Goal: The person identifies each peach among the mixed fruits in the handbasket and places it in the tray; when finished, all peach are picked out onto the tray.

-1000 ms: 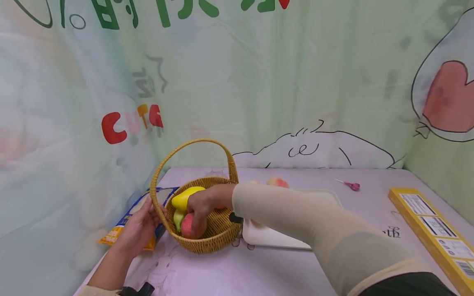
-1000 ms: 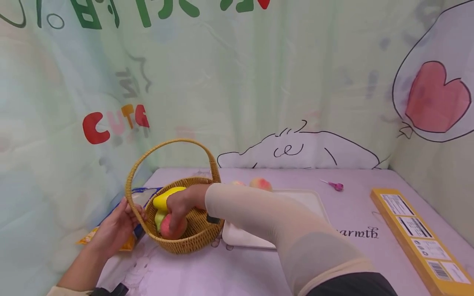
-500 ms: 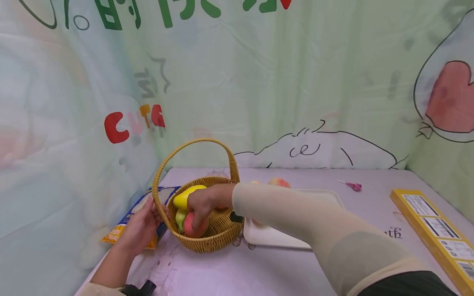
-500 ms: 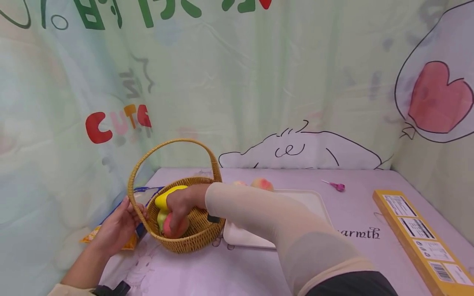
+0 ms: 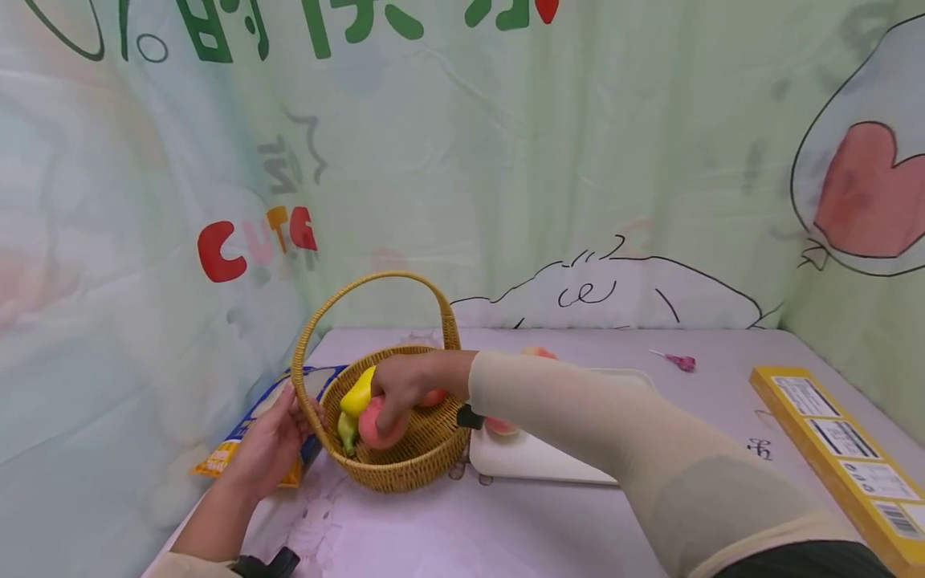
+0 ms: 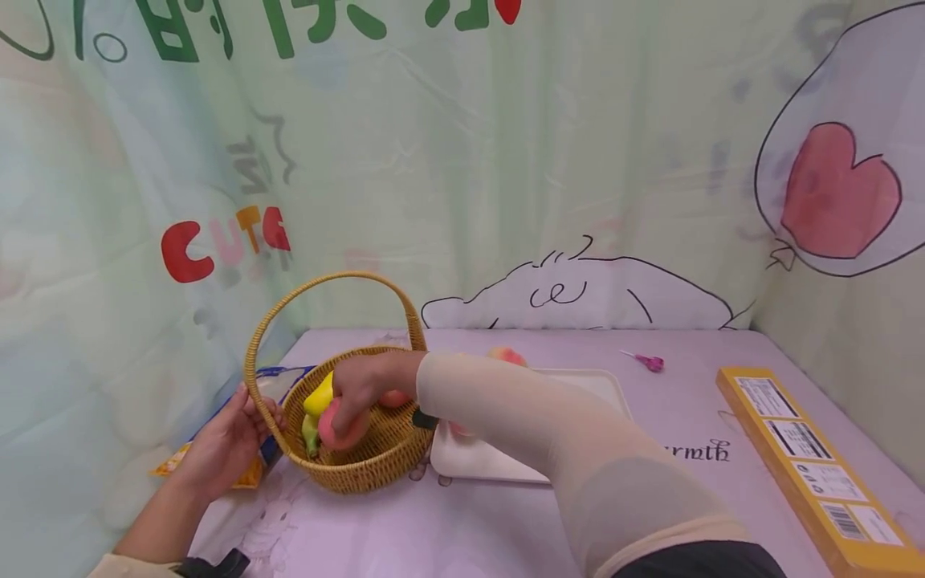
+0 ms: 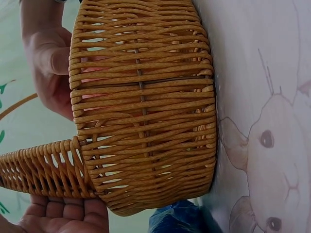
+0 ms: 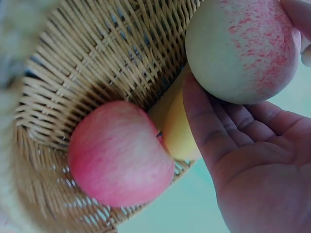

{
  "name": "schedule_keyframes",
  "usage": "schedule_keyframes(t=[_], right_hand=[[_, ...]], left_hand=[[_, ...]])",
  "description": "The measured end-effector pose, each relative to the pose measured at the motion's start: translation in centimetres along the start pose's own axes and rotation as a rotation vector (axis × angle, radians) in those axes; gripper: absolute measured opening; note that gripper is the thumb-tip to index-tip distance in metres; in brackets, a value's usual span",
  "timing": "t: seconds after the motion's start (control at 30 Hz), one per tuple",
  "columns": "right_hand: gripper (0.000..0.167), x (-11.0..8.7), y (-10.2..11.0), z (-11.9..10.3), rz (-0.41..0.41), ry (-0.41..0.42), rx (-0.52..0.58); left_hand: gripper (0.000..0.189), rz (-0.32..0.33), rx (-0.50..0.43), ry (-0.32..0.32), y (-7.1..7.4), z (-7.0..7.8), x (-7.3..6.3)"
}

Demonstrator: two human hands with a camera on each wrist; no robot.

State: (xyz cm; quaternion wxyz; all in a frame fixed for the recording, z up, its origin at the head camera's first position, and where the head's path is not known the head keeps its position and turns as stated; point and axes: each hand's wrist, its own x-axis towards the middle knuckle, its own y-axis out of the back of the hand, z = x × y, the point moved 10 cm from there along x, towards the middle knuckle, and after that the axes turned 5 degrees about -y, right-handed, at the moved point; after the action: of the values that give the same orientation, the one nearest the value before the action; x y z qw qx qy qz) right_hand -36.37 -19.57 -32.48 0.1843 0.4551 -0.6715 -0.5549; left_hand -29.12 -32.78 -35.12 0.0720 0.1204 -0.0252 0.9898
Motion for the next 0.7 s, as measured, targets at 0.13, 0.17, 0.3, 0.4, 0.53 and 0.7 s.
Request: schedule_keyframes(t=[0.13, 0.17, 0.3, 0.4, 0.53, 0.7], right_hand=[[0.024, -0.4, 0.8, 0.5, 0.024, 0.025, -0.004], [0.024, -0.5, 1.0, 0.6, 0.030, 0.028, -0.004], [0.034, -0.9, 1.5, 1.2, 0.051, 0.020, -0.020], [0.042, -1.3, 1.7, 1.6, 0.064, 0.010, -0.031], [0.043, -2.0, 2.0, 2.2, 0.072, 0.007, -0.001], [0.037, -3.0, 2.4, 2.8, 0.084, 0.005, 0.046]], left_hand=[[0.046, -0.007, 0.007, -0.016, 0.0, 0.1, 0.0], [0.045, -0.013, 0.006, -0.025, -0.1, 0.2, 0.0], [0.044, -0.036, -0.004, -0.045, -0.3, 0.5, -0.1], [0.046, -0.029, -0.014, -0.029, -0.3, 0.5, -0.1], [0.046, -0.019, -0.011, -0.019, -0.3, 0.3, -0.2], [0.046, -0.028, -0.006, -0.034, -0.3, 0.4, -0.2]])
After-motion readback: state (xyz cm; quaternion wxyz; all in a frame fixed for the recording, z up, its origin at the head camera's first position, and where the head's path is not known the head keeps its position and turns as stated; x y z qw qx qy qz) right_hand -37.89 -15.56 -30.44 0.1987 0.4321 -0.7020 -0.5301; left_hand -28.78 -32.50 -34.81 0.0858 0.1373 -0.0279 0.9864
